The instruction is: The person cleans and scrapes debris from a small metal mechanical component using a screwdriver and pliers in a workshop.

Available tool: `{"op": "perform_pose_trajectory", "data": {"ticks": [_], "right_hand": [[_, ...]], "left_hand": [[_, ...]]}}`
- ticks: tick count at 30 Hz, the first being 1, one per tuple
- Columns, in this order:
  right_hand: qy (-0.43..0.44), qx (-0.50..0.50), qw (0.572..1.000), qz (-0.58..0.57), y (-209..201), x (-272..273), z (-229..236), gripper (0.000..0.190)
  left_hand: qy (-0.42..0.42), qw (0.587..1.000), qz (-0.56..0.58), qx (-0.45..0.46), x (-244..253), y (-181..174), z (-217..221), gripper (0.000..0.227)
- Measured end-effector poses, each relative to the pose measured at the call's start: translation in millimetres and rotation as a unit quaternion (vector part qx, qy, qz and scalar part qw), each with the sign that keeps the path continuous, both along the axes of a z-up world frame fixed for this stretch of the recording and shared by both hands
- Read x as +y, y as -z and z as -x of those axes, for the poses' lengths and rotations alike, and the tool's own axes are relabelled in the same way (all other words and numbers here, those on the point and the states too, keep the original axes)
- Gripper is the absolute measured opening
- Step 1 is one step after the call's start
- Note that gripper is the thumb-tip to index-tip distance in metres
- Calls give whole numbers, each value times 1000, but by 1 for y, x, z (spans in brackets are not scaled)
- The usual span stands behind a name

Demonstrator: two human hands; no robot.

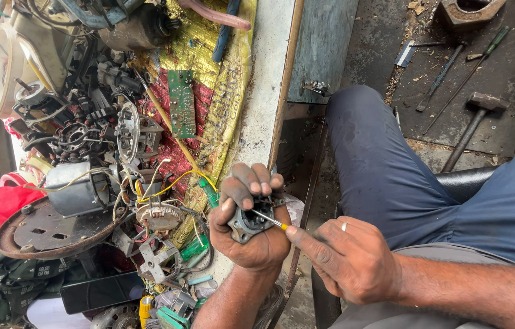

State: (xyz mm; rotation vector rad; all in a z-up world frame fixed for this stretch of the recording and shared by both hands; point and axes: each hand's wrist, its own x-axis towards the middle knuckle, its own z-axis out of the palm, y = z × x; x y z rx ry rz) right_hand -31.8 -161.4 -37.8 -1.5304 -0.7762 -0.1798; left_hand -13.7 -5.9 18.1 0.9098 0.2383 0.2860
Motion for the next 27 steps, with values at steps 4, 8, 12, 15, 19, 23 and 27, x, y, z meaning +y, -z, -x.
{"op": "perform_pose_trajectory", "data": {"ticks": [4, 8, 12, 15, 19, 23, 27], "right_hand": [[-13, -108, 994, 4, 8, 6, 5, 65], [-30, -145, 988, -33, 11, -1, 9, 66], [-23, -132, 990, -41, 10, -9, 9, 67], [-37, -94, 993, -55, 11, -15, 9, 73], [-27, -81, 996, -39, 12, -23, 8, 75], [-21, -78, 996, -27, 12, -26, 5, 65], [-1, -73, 997, -19, 10, -29, 3, 51]], "left_hand": [[-18, 993, 118, -17, 10, -5, -5, 23], [0, 985, 171, -27, 15, -10, -9, 22], [32, 981, 191, -18, 18, -7, -9, 22], [44, 975, 220, -6, 19, -3, -9, 21], [38, 972, 231, 32, 18, -1, -8, 22], [79, 969, 232, 15, 18, 0, -10, 33], [78, 976, 203, -11, 17, -6, -15, 50]]}}
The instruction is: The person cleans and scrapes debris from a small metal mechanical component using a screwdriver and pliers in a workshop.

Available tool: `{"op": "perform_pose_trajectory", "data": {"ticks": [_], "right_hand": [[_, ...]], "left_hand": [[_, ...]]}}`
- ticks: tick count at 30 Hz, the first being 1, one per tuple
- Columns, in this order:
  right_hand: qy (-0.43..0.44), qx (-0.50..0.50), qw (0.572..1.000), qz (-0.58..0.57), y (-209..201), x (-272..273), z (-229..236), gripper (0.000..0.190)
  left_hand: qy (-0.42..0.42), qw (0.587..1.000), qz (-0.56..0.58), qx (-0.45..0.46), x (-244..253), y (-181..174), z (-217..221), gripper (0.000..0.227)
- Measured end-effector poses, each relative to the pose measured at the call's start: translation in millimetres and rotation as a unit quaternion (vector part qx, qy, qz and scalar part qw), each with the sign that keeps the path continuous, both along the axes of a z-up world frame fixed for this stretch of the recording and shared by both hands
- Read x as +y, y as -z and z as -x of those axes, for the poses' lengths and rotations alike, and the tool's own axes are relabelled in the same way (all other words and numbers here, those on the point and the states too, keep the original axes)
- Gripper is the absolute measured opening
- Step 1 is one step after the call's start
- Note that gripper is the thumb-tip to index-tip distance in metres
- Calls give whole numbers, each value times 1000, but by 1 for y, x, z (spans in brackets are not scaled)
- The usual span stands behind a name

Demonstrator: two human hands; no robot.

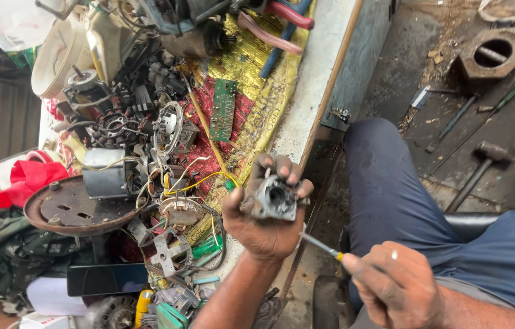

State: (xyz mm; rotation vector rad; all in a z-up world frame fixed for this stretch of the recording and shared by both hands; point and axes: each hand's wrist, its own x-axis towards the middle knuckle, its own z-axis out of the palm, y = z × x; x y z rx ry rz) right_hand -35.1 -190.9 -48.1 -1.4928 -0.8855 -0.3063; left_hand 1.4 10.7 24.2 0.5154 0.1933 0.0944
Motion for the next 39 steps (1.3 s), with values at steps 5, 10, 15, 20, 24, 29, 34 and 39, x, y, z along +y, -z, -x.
{"op": "perform_pose_trajectory", "data": {"ticks": [5, 10, 15, 20, 24, 29, 34, 39], "right_hand": [[91, 10, 996, 5, 7, -11, -11, 41], [95, 4, 995, 19, 12, -20, -16, 39], [110, 9, 993, 36, 19, -21, -13, 38], [108, 25, 992, 54, 24, -22, -10, 38], [104, 27, 993, 55, 26, -22, -11, 37], [136, 117, 982, 52, 22, -20, -7, 47], [-8, 314, 948, -46, 15, -30, -14, 45], [-109, 420, 875, -214, 16, -27, -25, 42]], "left_hand": [[-16, 947, -316, 54, 8, -4, -2, 64], [-9, 750, -655, 91, 6, -5, -4, 58], [-89, 542, -836, -6, 9, -14, -12, 54], [-98, 472, -875, 41, 17, -12, -13, 56], [-106, 405, -906, 69, 22, -7, -14, 55], [-112, 366, -919, 90, 26, 4, -16, 55], [-102, 299, -944, 89, 23, 1, -21, 65], [-153, 336, -929, 33, 5, -13, -10, 70]]}}
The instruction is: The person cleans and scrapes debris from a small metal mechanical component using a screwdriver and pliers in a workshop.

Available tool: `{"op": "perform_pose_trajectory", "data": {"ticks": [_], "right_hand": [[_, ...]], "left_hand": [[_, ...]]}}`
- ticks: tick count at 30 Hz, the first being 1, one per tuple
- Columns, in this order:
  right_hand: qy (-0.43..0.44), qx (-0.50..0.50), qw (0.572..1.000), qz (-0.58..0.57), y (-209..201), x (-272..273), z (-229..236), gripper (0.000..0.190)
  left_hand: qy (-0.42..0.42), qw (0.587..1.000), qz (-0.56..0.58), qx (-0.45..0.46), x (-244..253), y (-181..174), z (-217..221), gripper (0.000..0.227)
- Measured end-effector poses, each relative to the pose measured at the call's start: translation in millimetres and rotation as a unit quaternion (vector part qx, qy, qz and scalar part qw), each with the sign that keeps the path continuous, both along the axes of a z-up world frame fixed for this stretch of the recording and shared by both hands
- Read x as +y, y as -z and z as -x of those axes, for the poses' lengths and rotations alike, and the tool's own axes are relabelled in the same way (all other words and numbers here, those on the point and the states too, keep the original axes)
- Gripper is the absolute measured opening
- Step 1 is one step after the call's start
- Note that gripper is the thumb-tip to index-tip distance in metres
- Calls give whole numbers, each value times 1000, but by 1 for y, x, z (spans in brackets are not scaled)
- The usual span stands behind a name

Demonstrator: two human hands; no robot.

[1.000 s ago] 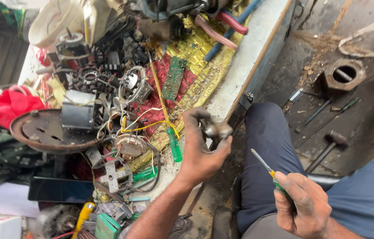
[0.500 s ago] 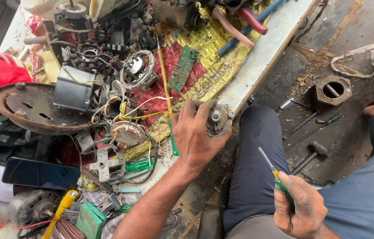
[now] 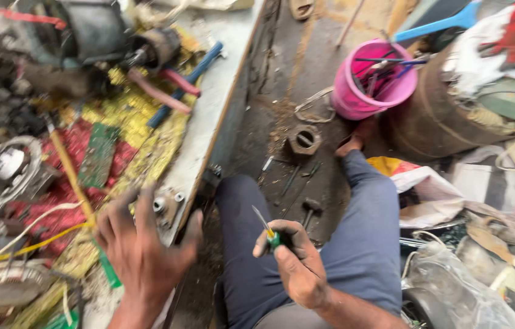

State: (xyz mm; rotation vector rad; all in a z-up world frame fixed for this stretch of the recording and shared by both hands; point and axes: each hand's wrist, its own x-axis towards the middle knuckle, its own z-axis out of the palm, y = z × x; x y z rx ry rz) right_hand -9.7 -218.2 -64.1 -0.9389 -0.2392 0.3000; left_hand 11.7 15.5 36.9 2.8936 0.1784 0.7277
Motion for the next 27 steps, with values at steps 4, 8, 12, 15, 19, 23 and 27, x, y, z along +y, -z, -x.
{"op": "perform_pose_trajectory", "data": {"ticks": [4, 8, 12, 15, 19, 23, 27], "right_hand": [[-6, -31, 993, -114, -8, 9, -8, 40], [0, -108, 993, -53, -15, 11, -5, 27], [-19, -82, 994, -76, -16, 19, -3, 21], [6, -59, 997, -51, -18, 19, -1, 24], [59, -43, 997, -18, -12, 9, -7, 24], [44, -59, 997, -21, -9, 10, -11, 20], [49, -114, 992, 17, -17, 9, -9, 19]], "left_hand": [[184, 969, 166, -13, -33, 13, 19, 49], [218, 908, 282, 219, -48, 43, 30, 51], [227, 895, 318, 217, -47, 60, 39, 48], [265, 902, 320, 119, -43, 68, 40, 42], [225, 915, 275, 192, -39, 83, 36, 30], [284, 890, 308, 178, -40, 90, 34, 46], [312, 899, 280, 129, -45, 82, 41, 35]]}}
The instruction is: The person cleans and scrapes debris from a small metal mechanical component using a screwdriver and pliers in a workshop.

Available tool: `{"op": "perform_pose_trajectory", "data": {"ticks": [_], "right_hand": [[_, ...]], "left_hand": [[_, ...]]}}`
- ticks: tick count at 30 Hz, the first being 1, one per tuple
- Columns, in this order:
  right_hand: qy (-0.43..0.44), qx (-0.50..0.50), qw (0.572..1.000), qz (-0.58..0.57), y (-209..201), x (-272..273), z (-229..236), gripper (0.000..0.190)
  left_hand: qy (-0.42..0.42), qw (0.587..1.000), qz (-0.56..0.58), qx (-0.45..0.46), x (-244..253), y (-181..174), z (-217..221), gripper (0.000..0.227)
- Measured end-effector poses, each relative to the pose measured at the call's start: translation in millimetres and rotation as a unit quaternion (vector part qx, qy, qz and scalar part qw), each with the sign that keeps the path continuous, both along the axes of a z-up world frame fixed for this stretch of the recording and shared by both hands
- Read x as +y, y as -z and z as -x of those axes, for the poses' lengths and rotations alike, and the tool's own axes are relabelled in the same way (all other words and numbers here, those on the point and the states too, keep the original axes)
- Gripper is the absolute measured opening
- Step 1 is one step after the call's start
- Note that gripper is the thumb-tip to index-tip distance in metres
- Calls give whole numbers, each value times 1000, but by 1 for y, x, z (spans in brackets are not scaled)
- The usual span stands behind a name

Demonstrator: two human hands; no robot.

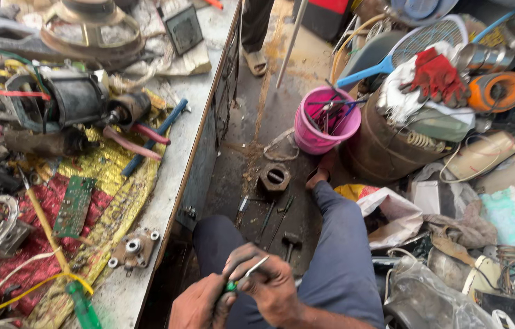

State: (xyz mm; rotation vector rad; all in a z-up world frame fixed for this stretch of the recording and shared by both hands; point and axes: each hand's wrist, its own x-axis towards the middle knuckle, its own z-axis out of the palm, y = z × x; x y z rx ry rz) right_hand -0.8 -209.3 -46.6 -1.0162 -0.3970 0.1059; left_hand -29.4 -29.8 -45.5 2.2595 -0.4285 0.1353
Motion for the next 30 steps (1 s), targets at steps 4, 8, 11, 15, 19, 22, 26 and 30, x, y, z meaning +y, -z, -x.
{"op": "perform_pose_trajectory", "data": {"ticks": [4, 8, 11, 15, 19, 22, 26, 30], "right_hand": [[18, -42, 996, -79, -7, -5, -16, 21], [188, -1, 978, -95, -5, -48, -47, 8], [189, -39, 981, -24, -7, -70, -46, 16], [116, -221, 898, 362, -13, -65, -29, 29], [122, -341, 848, 387, -17, -50, -27, 28], [117, -360, 845, 378, -21, -49, -28, 29], [124, -350, 837, 402, -23, -46, -27, 28], [132, -375, 796, 456, -31, -50, -26, 27]], "left_hand": [[-65, 997, 14, 38, -11, -20, 7, 29], [-138, 986, 10, 96, -12, -26, 3, 25], [-103, 990, -10, 92, -6, -27, -8, 27], [-111, 978, -10, 175, -4, -28, -12, 33], [-86, 983, -54, 156, -2, -27, -11, 39], [-89, 977, -78, 180, -1, -26, -13, 38], [-103, 962, -106, 230, -1, -23, -15, 32], [-84, 975, -110, 171, 0, -27, -15, 29]]}}
